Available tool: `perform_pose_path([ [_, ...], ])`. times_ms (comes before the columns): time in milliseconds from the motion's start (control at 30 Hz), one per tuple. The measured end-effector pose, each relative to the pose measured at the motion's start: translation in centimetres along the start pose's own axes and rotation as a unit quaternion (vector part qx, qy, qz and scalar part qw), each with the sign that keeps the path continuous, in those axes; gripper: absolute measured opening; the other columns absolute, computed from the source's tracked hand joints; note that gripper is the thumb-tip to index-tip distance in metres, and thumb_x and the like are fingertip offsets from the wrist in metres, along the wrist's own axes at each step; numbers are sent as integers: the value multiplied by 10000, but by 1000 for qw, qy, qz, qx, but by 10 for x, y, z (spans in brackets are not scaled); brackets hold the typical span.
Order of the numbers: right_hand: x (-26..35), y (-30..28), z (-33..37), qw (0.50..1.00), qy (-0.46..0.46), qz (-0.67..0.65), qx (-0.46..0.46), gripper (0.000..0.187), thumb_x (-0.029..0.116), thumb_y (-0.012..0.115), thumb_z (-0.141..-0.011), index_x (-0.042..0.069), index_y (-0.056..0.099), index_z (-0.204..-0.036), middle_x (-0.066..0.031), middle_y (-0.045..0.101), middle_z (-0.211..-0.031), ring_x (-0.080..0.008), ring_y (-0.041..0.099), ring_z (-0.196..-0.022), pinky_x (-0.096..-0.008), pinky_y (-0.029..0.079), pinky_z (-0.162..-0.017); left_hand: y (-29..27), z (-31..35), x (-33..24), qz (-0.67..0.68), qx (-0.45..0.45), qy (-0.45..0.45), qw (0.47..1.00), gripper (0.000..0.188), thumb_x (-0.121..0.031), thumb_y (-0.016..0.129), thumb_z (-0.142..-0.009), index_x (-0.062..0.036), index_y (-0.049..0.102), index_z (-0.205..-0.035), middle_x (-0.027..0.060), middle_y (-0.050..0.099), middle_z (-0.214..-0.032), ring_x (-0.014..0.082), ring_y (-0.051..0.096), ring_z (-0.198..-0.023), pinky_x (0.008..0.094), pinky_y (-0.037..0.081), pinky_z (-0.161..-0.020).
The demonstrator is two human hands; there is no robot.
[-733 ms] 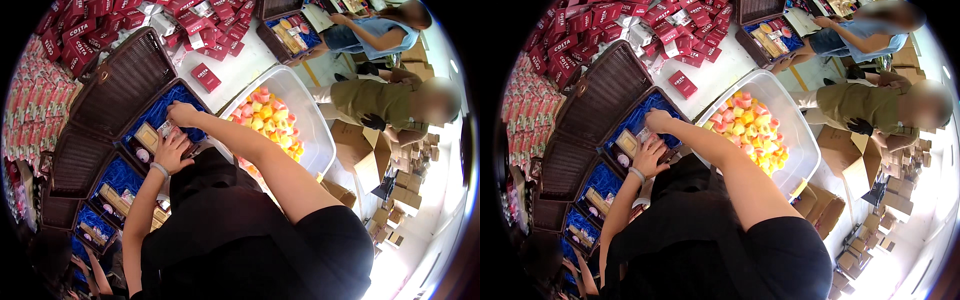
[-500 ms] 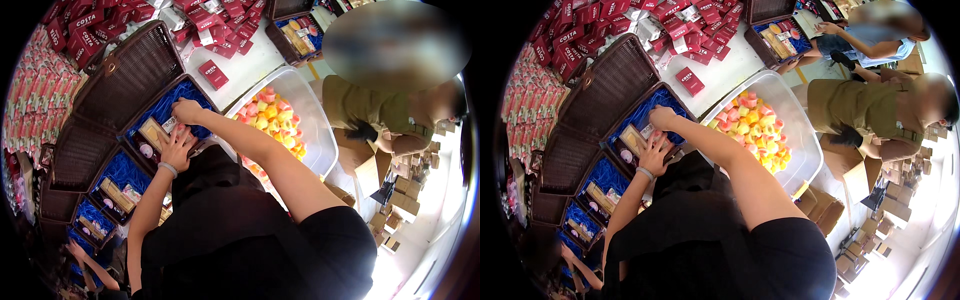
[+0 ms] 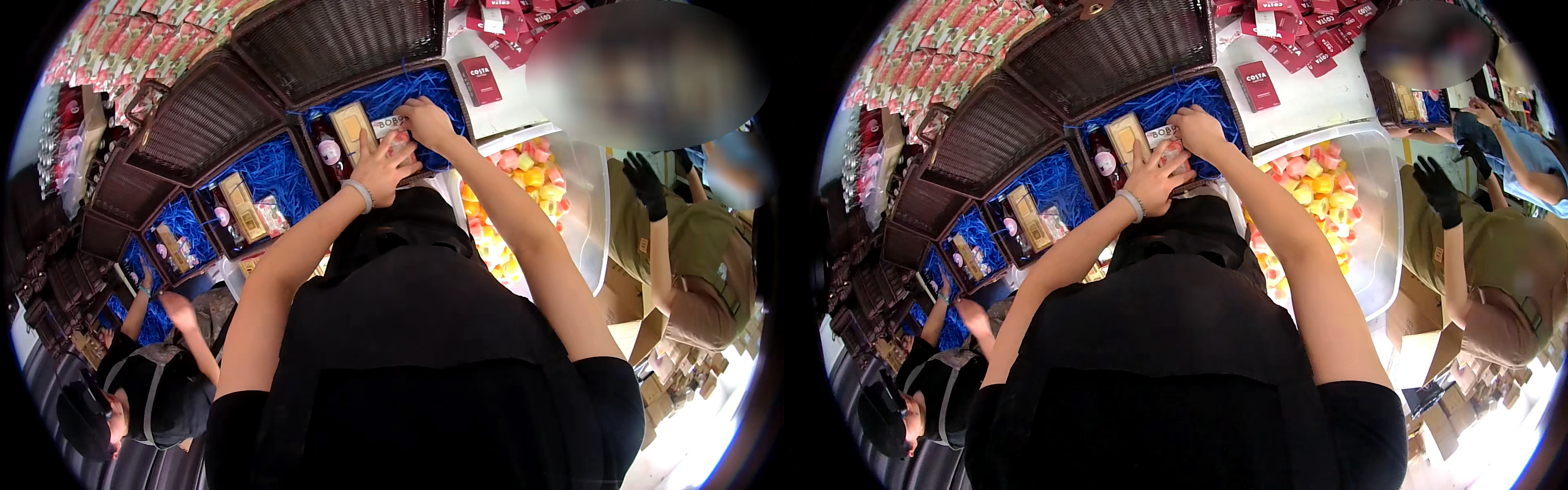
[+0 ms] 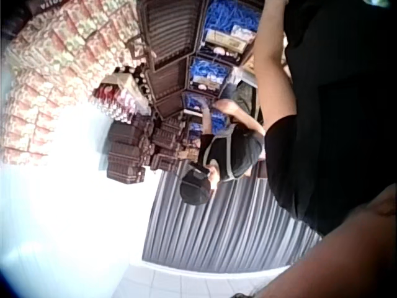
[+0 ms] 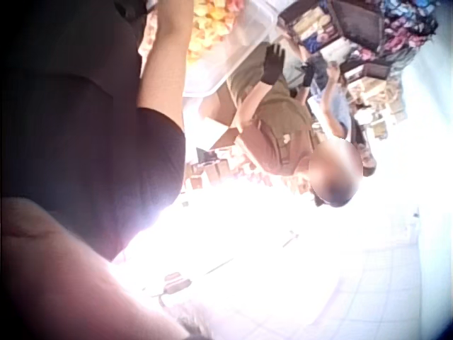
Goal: The person assembles gift baskets by placing various items into wicker hampers lined with blue shredded paper. They arrange small boxes, a round container, and a wrapped pink gift inside the baskets. The person also handles a large tub of colorful wrapped candies and stacks completed baskets.
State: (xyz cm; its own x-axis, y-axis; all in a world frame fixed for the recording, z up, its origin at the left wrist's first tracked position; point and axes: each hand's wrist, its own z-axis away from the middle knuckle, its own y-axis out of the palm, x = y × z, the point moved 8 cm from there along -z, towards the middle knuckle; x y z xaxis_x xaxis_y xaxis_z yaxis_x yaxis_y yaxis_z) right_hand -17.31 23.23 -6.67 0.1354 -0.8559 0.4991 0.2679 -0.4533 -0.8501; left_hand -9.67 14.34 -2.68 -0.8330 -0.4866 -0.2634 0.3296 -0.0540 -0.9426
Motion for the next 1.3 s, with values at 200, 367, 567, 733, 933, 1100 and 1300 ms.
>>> perform_pose_path([
  [200, 1, -3, -1, 998, -23, 54, -14, 227, 129, 618, -679, 124, 681, -897, -68, 623, -937, -263, 580, -917, -359, 500, -777, -2, -2, 1, 45, 4, -32, 998, 602, -164, 675, -605, -282, 581, -1188, 114, 184, -1475, 461, 117, -1341, 725, 145, -981],
  [367, -5, 18, 3, 999, -2, 32, -27, 273, 118, 610, -633, 47, 655, -892, -102, 630, -904, -274, 596, -878, -366, 519, -708, 2, -2, -2, 50, 17, -31, 998, 610, -200, 680, -619, -286, 561, -1211, 136, 230, -1469, 473, 92, -1346, 707, 120, -1002],
  [567, 14, -54, 71, 982, -11, -53, -180, 442, 43, 611, -632, 19, 571, -1071, -115, 566, -1135, -280, 519, -1090, -332, 469, -875, -13, -9, -12, 16, 5, -22, 1000, 634, -241, 703, -588, -297, 561, -1203, 160, 179, -1475, 489, 93, -1335, 716, 107, -984],
  [733, -8, -59, 122, 969, 30, 22, -244, 421, 71, 555, -699, -13, 537, -1111, -147, 496, -1223, -306, 465, -1155, -367, 426, -944, -20, -5, -11, 23, -4, -24, 999, 596, -232, 711, -574, -277, 590, -1155, 162, 196, -1467, 490, 98, -1332, 720, 103, -979],
  [933, -22, -35, 125, 967, 57, 19, -248, 408, 107, 494, -770, -28, 518, -1154, -157, 414, -1320, -314, 395, -1223, -386, 344, -1022, -17, -4, -12, 29, 11, -24, 999, 621, -222, 722, -567, -279, 574, -1168, 160, 191, -1471, 495, 82, -1333, 722, 112, -976],
  [1100, -20, -36, 124, 966, 54, 32, -253, 402, 95, 504, -754, -24, 523, -1138, -154, 412, -1311, -310, 396, -1216, -383, 357, -1014, -17, -5, -11, 31, 2, -27, 999, 614, -214, 723, -574, -276, 571, -1165, 158, 187, -1473, 497, 68, -1334, 726, 106, -972],
  [1300, -19, -41, 126, 969, 68, 29, -235, 395, 87, 517, -734, -8, 534, -1118, -143, 395, -1321, -299, 380, -1229, -376, 355, -1016, -17, -7, -14, 31, 0, -24, 999, 609, -209, 721, -576, -274, 569, -1162, 152, 192, -1472, 485, 69, -1339, 729, 92, -972],
])
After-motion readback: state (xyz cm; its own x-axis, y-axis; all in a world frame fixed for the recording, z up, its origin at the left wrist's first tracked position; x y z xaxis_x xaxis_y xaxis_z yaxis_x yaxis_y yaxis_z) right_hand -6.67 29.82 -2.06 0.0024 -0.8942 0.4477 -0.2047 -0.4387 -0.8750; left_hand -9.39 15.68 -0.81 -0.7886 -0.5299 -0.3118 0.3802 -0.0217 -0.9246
